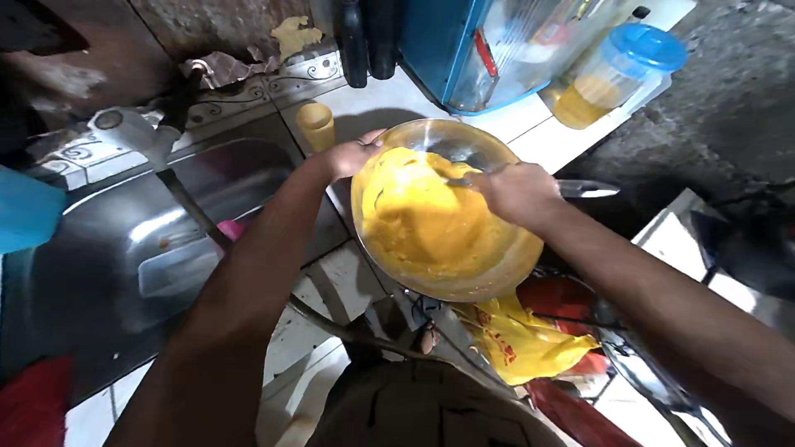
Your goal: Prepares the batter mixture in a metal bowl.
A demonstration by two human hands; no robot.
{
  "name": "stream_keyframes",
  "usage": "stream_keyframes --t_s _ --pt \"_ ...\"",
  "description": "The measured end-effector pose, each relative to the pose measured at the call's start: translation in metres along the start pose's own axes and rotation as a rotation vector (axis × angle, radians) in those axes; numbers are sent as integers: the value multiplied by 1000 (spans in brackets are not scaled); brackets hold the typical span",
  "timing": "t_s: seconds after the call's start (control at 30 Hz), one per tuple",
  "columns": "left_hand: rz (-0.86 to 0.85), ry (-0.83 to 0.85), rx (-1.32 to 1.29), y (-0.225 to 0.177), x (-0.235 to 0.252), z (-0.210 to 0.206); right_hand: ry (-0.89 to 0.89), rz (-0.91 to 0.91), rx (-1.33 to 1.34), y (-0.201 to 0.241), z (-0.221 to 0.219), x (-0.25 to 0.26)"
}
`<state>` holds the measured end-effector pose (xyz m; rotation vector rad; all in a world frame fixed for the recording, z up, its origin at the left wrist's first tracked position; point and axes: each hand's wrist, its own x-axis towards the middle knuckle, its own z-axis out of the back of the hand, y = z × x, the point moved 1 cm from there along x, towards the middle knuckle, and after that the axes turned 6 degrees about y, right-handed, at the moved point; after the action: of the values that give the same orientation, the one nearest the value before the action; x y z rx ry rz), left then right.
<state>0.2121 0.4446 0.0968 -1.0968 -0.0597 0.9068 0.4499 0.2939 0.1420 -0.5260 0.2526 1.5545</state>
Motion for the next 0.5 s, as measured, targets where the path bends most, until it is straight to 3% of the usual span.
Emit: stream_keyframes --t_s 0.1,0.17,0.27,0.37,0.43,0.5 --pt "-29 -8 4 3 1 0 132 167 136 -4 -11 -29" --pt "-34 -23 -78 9 -6 -1 245 37 11 -23 0 -40" --pt "108 1 -267 11 -23 -15 222 -260 -22 -16 18 -28" --pt "164 25 -492 13 -46 -39 210 -84 98 9 4 -31" --pt "147 -8 -601 17 -61 -56 299 16 119 -9 -4 -43" --pt "158 -57 -671 14 -74 -74 292 -139 59 -31 1 -44"
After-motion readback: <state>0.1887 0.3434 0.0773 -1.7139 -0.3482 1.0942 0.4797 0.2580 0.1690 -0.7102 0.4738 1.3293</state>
